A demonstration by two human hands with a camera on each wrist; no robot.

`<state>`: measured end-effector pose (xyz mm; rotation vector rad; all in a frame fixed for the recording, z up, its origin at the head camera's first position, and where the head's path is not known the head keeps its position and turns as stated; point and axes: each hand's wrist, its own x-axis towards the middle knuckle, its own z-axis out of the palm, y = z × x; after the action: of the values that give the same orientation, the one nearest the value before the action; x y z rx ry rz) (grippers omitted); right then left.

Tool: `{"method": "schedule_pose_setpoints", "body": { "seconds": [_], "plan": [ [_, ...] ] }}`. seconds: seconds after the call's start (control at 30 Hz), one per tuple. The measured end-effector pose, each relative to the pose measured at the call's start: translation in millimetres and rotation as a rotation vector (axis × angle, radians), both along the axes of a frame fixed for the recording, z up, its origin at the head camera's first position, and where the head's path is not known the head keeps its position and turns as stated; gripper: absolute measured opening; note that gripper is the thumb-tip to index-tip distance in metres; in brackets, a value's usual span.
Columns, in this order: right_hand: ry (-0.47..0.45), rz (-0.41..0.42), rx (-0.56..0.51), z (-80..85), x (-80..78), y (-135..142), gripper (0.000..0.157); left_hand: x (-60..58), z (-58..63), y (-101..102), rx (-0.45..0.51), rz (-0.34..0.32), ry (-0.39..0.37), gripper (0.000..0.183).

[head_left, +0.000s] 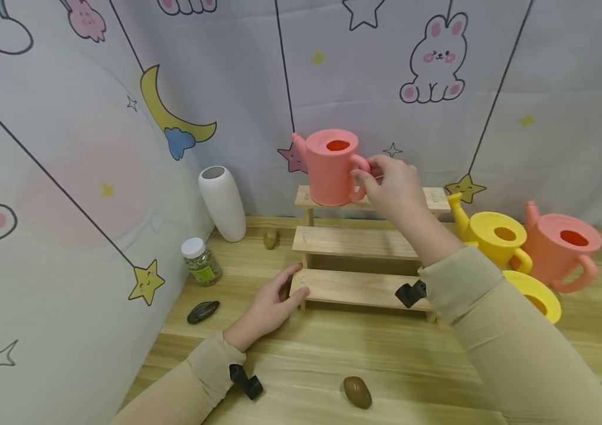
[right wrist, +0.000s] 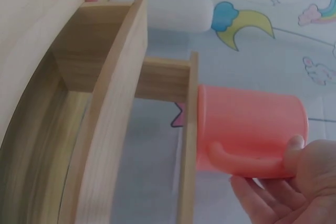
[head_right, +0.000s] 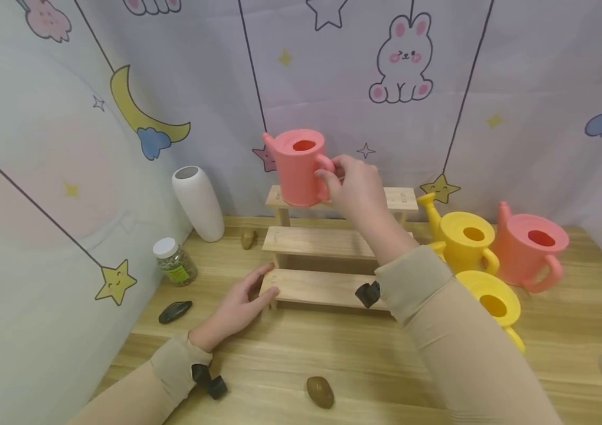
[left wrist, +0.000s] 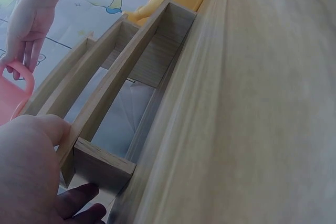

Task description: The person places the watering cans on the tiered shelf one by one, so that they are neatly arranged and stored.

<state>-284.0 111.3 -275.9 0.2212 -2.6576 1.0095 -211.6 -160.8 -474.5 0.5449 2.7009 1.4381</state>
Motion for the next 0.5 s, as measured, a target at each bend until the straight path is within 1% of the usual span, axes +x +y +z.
{"method": "schedule_pose_setpoints", "body": {
  "seconds": [0.13, 0.27, 0.37, 0.5],
  "plan": [
    [-0.028, 0.002, -0.012, 1.9, 1.8, 1, 0.043, -0.5, -1.5, 0, 0.009, 0.000, 0.005, 0.064],
    [-0.079, 0.002, -0.034, 6.0, 7.2, 7, 0.056, -0.2, -2.6, 0, 0.001, 0.006, -0.002, 0.065],
    [-0.091, 0.005, -0.043, 10.0, 15.3, 15, 0.067, -0.2, -2.6, 0, 0.007, 0.003, -0.007, 0.065],
    [-0.075, 0.016, -0.059, 13.3, 31.6, 28, 0.076, -1.1, -1.9, 0, 0.013, -0.002, -0.006, 0.065]
  ]
}}
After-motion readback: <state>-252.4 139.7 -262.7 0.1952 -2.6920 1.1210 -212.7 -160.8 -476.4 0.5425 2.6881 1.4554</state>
